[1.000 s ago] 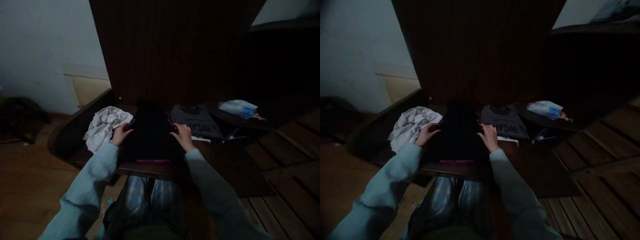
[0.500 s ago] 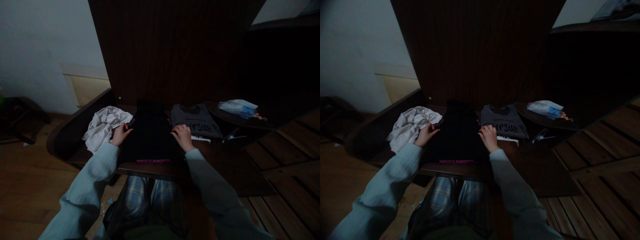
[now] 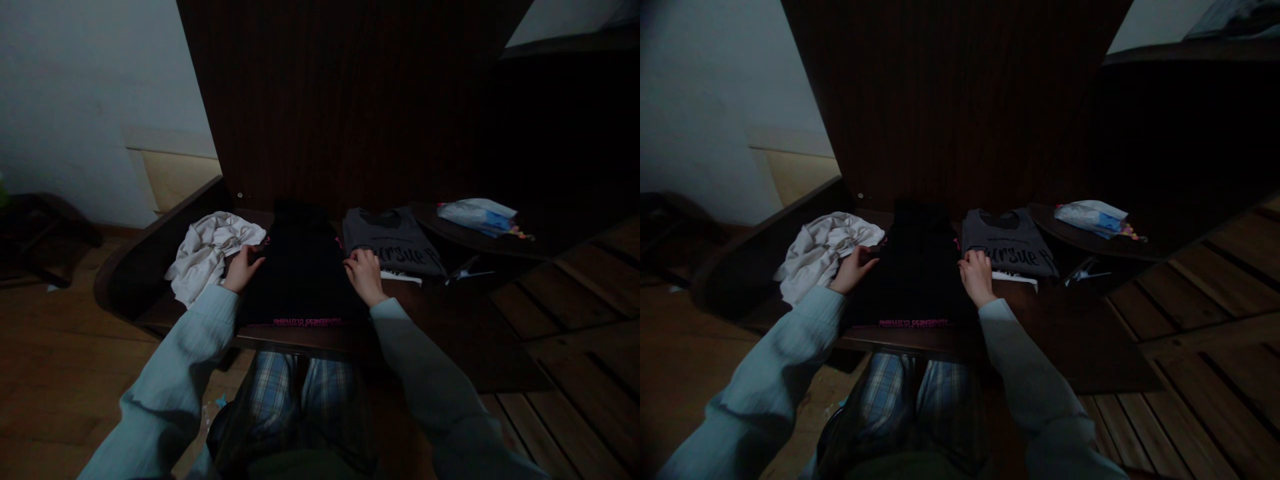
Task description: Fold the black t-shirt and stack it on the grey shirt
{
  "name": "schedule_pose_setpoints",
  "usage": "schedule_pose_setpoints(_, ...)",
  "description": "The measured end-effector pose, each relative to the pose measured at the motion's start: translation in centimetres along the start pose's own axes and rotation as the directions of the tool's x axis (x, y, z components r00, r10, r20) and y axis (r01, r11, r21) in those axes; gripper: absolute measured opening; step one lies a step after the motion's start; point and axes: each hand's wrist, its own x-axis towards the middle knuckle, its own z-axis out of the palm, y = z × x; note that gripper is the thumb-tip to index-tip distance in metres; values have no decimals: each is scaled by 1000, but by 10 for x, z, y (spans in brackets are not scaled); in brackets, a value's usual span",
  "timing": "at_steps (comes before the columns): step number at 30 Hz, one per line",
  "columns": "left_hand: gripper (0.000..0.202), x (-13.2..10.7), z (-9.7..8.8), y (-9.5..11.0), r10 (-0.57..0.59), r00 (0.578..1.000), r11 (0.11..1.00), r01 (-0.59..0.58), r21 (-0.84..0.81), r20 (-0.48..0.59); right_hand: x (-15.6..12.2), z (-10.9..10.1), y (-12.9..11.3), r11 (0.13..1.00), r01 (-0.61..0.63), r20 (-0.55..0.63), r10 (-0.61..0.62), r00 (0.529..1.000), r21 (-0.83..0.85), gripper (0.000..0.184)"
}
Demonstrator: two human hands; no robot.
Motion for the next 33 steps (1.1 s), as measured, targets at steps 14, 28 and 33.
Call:
schedule_pose_setpoints(14, 33, -32, -15, -3, -201, 975, 921, 221, -320, 97, -45, 7, 15, 829, -406, 190, 359, 914, 385, 21)
schedule_pose_setpoints(28, 13, 0, -6, 0, -194, 970, 956, 221, -193, 146, -17, 14, 0, 808, -545, 318, 469, 824, 223, 26)
schedule_pose_setpoints(33, 13, -2, -11, 2, -128, 982, 991, 133, -21, 141, -14, 15, -3, 832, -536, 283, 485, 827, 142, 31)
